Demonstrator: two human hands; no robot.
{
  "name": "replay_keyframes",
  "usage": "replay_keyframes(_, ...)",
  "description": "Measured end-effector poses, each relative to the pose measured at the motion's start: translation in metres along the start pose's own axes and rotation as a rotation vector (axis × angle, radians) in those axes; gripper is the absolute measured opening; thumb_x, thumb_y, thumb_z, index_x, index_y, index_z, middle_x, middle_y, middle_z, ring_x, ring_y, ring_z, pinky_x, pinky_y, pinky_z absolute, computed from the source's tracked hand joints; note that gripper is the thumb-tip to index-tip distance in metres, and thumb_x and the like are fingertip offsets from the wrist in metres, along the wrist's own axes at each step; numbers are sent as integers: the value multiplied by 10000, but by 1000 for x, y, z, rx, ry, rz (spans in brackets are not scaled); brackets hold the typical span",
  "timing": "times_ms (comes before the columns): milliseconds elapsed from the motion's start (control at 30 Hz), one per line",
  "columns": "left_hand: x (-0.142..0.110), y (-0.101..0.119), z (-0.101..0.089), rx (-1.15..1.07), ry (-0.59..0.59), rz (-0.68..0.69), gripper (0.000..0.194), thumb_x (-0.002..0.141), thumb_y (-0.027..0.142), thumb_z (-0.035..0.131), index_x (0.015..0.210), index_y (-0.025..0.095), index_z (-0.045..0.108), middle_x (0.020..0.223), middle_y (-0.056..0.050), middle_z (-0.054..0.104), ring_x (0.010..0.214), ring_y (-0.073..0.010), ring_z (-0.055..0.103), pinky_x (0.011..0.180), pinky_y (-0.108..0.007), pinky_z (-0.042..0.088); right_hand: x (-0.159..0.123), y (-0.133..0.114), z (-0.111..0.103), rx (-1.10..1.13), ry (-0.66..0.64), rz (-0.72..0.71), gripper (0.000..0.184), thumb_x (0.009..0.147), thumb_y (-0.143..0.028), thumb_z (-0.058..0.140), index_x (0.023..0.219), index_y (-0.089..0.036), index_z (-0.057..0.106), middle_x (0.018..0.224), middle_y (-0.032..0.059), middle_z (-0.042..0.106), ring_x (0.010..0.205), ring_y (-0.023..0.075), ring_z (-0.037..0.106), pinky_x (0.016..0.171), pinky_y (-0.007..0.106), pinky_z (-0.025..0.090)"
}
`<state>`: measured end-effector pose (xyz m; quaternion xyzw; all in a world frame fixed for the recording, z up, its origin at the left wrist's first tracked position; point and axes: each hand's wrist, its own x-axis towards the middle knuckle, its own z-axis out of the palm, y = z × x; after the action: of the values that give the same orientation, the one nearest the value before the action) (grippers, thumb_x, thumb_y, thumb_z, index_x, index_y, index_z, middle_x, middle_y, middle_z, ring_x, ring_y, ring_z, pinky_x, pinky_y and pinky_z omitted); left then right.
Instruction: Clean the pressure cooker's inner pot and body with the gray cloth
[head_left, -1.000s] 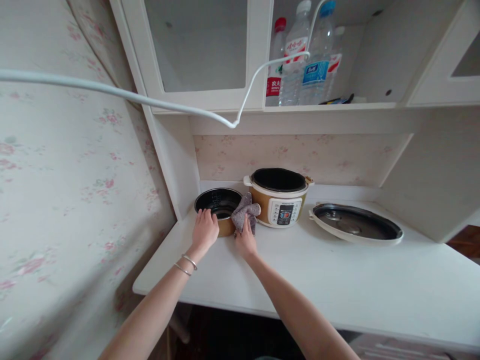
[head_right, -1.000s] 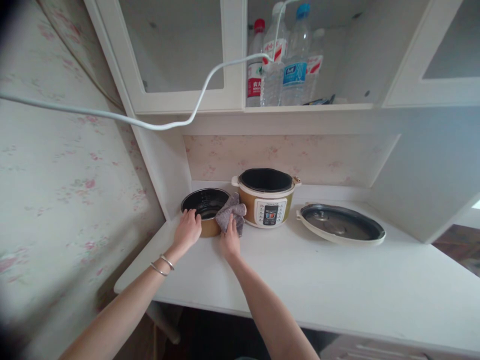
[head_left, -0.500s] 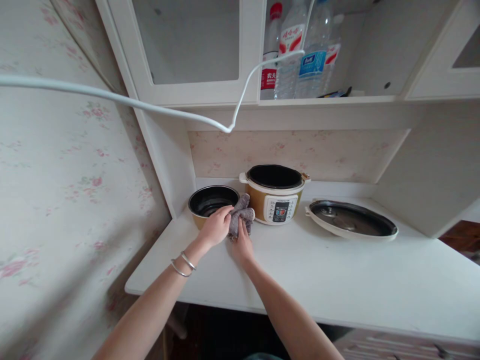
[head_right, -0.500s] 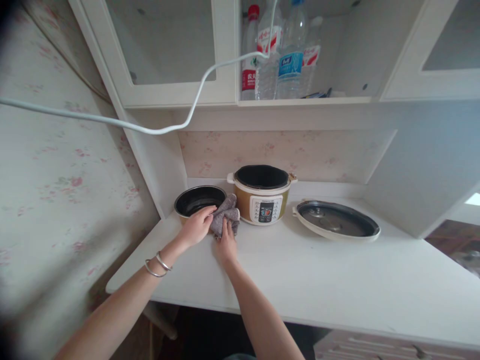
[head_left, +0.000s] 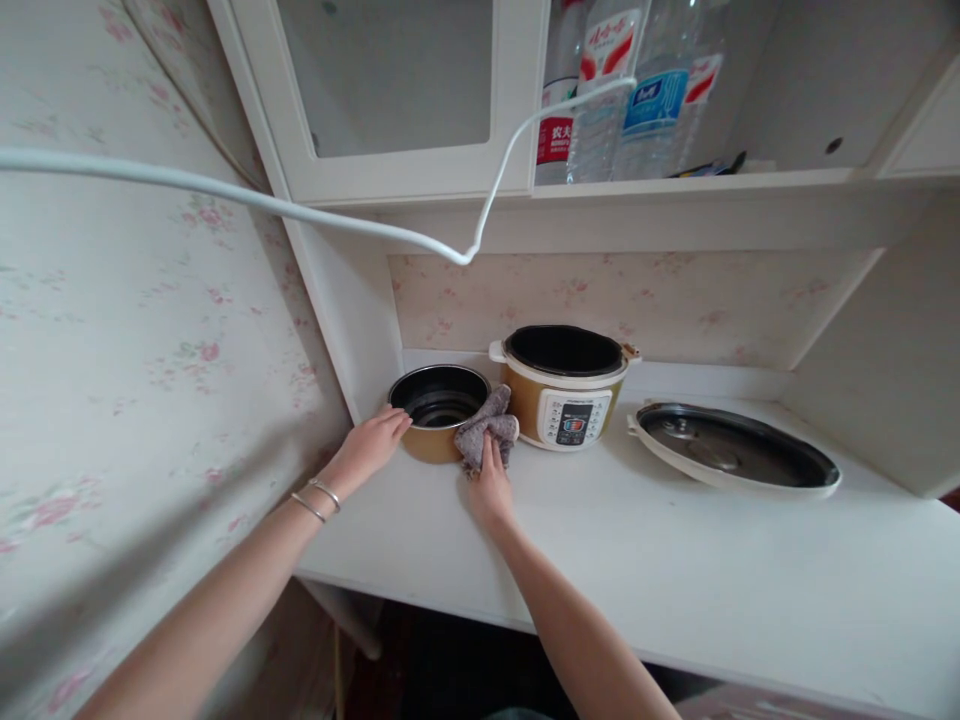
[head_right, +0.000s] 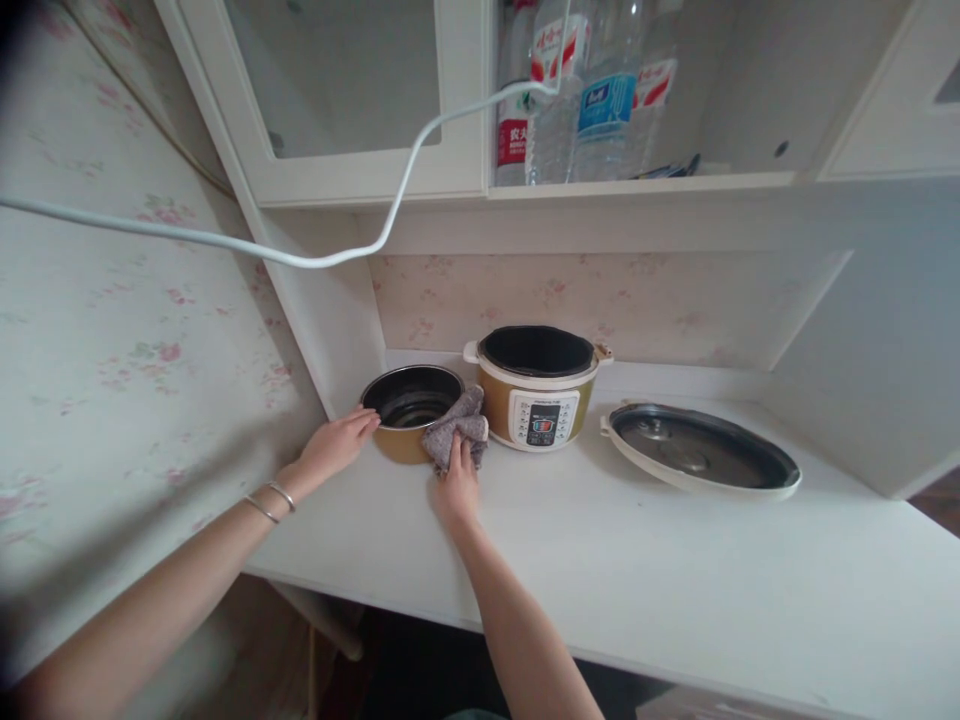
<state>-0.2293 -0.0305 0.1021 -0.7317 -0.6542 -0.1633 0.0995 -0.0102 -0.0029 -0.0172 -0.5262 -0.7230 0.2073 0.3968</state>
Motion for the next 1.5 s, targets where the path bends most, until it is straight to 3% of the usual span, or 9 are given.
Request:
replay_keyframes(267, -9, 94, 12, -58, 119, 35, 436, 994, 343, 284, 1318, 180, 525, 1313, -106, 586, 1207, -244, 549, 915, -343, 503, 1, 2, 2, 6, -2, 18, 780, 779, -96, 382, 1518, -141, 137, 1551, 111, 220, 1401, 256, 270, 1042, 389, 390)
replay_keyframes(367, 5, 82, 1, -163, 140, 97, 447, 996, 347, 275, 1346, 186, 500, 1334, -79, 573, 1188, -197, 565, 990, -316, 462, 2, 3, 3, -2, -16, 4, 776, 772, -85, 385, 1514, -144, 166, 1547, 115, 231, 1394, 260, 285, 1060, 400, 369)
replay_keyframes(500, 27, 24, -9, -131, 165, 10, 477, 989, 347, 260, 1303, 125, 540, 1338, -99, 566, 1243, -195, 516, 1084, -334, 379, 8, 4, 6, -30, -17, 3, 782, 768, -73, 400, 1514, -160, 180, 1539, 126, 247, 1392, 267, 291, 1071, 417, 352)
replay_keyframes(667, 22, -26, 6, -3, 14, 59, 476, 982, 369, 280, 1253, 132, 590, 1374, -94, 537, 1325, -213, 430, 1131, -378, 311, 20, 5, 9, -34, -21, 2, 771, 778, -77, 395, 1514, -149, 174, 1535, 130, 256, 1394, 263, 291, 1057, 408, 373)
replay_keyframes(933, -5, 43, 23, 6, 156, -45, 418, 981, 379, 329, 1189, 171, 624, 1272, -105, 615, 1275, -296, 481, 981, -425, 477, 21, 3, 15, -76, -43, -3, 782, 771, -66, 410, 1514, -155, 182, 1532, 132, 268, 1380, 284, 319, 1041, 413, 395)
replay_keyframes(1100, -8, 73, 10, -124, 168, 48, 395, 985, 302, 314, 1286, 208, 552, 1316, -79, 586, 1203, -229, 553, 1026, -386, 451, 21, 7, 12, -39, -39, -1, 797, 769, -66, 390, 1518, -117, 121, 1539, 137, 247, 1399, 269, 280, 1056, 411, 382)
replay_keyframes(1233, 9, 36, -5, -265, 144, 55, 395, 969, 356, 338, 1179, 182, 625, 1370, -74, 533, 1204, -185, 552, 1034, -306, 445, 22, 8, 11, -48, -55, -27, 791, 775, -85, 406, 1517, -131, 138, 1537, 124, 253, 1387, 286, 295, 1055, 425, 379)
replay_keyframes(1400, 23, -38, -8, -72, 10, -14, 470, 960, 357, 302, 1288, 145, 564, 1428, -79, 481, 1334, -196, 420, 1144, -354, 291, 22, 7, 11, -75, -52, 5, 793, 775, -90, 411, 1519, -163, 145, 1540, 121, 245, 1349, 293, 362, 1035, 424, 394)
replay_keyframes(1500, 17, -49, 1, -8, -40, -2, 493, 973, 356, 267, 1291, 126, 565, 1382, -93, 529, 1328, -193, 428, 1136, -358, 305, 22, 7, 12, -69, -44, -2, 788, 775, -89, 403, 1518, -157, 150, 1538, 121, 251, 1357, 294, 348, 1035, 422, 394)
